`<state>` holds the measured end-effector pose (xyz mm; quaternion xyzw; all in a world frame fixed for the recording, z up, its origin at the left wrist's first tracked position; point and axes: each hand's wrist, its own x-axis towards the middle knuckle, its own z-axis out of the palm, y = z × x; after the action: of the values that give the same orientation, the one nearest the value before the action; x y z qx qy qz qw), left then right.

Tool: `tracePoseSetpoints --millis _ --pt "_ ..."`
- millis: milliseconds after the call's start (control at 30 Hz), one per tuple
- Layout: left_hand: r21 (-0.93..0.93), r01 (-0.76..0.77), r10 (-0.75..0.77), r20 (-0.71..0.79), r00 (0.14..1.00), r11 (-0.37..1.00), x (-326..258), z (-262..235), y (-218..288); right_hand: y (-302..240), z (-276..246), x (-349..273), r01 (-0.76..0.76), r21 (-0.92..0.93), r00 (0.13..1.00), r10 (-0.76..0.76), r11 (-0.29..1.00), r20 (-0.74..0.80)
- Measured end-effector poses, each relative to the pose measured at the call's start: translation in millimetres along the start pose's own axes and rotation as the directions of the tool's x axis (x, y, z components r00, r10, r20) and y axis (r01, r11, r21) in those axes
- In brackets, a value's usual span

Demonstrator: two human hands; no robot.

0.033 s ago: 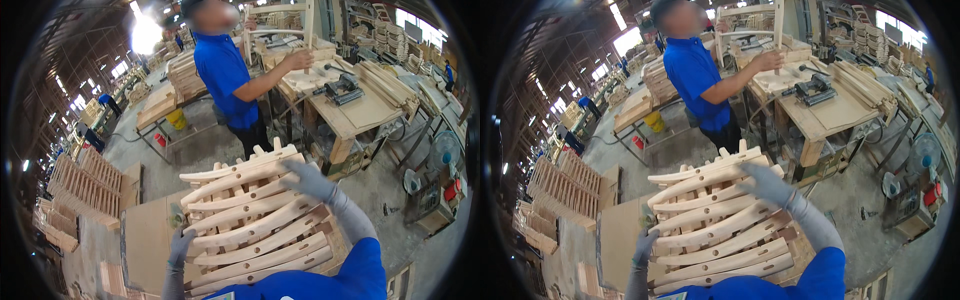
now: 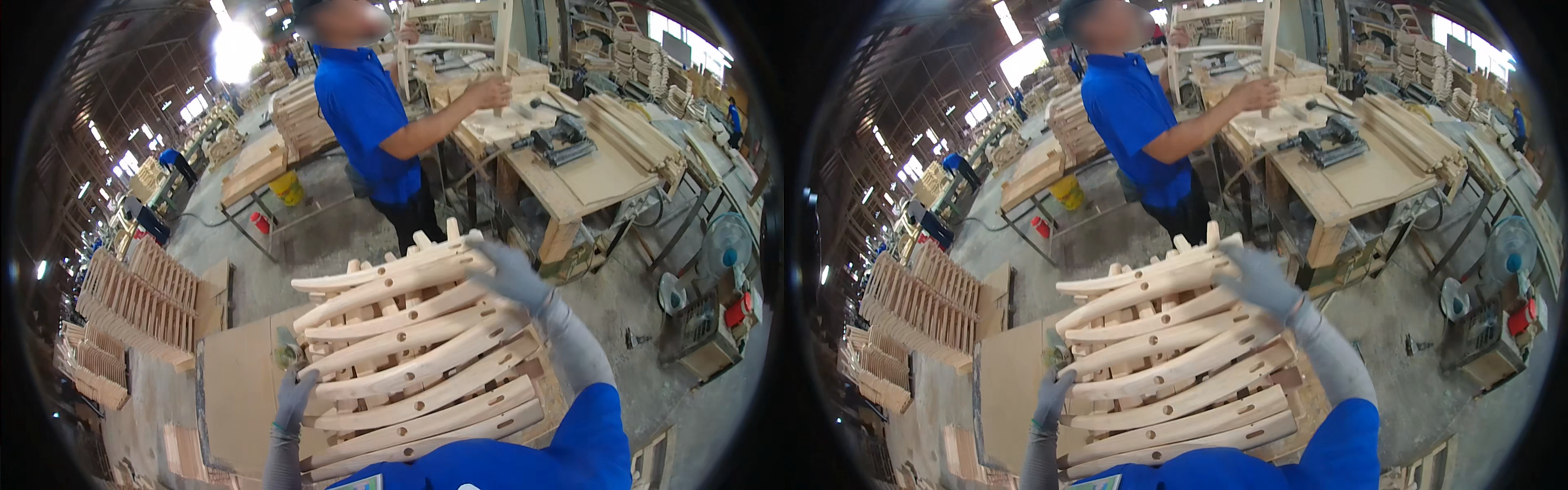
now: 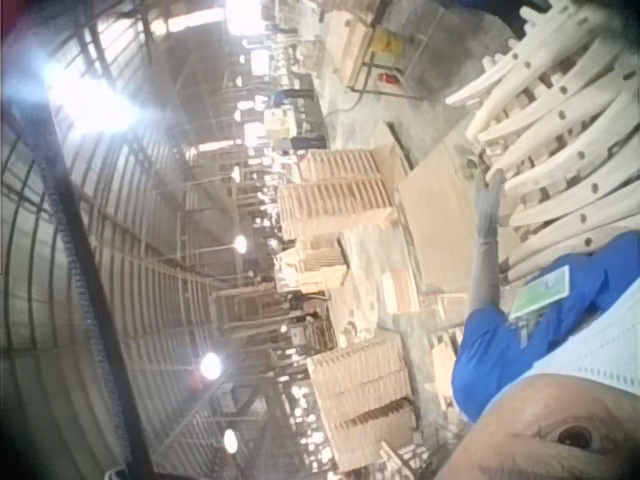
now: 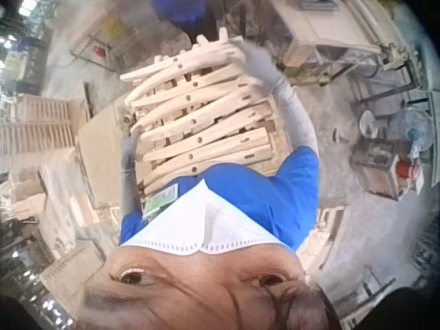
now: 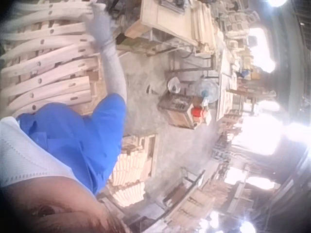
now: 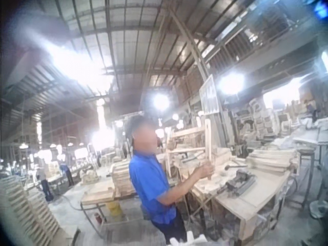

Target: The person picks up wooden chair parts from a stack and applies glue to the holes using a brush. They handle the parts one at a time, dip the brush into a container, and apply the substance to the holes before placing the parts back on the table.

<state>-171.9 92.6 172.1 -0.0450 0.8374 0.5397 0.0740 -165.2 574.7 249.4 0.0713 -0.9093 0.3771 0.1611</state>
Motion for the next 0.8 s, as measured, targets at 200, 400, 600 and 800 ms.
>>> tracePoseSetpoints --millis 200,400,600,800 --pt "-0.079 -0.010 0.010 0.000 1.000 0.997 8.3 13.4 -2.0 76.4 -2.4 41.4 -0.186 0.064 0.972 0.193 0.980 -0.136" --pt "-0.065 0.027 -0.029 -0.023 0.999 0.997 5.2 8.9 -4.5 64.4 19.2 68.2 0.010 0.088 0.992 0.002 0.996 -0.129" --pt "-0.060 0.014 -0.016 -0.032 0.999 0.998 6.9 12.3 3.3 57.5 36.3 97.3 0.182 -0.072 0.982 -0.177 0.981 0.070" --pt "-0.074 0.044 -0.046 -0.019 0.999 0.996 1.3 14.3 15.1 21.0 68.8 104.1 0.385 -0.577 0.906 -0.175 0.720 0.385"
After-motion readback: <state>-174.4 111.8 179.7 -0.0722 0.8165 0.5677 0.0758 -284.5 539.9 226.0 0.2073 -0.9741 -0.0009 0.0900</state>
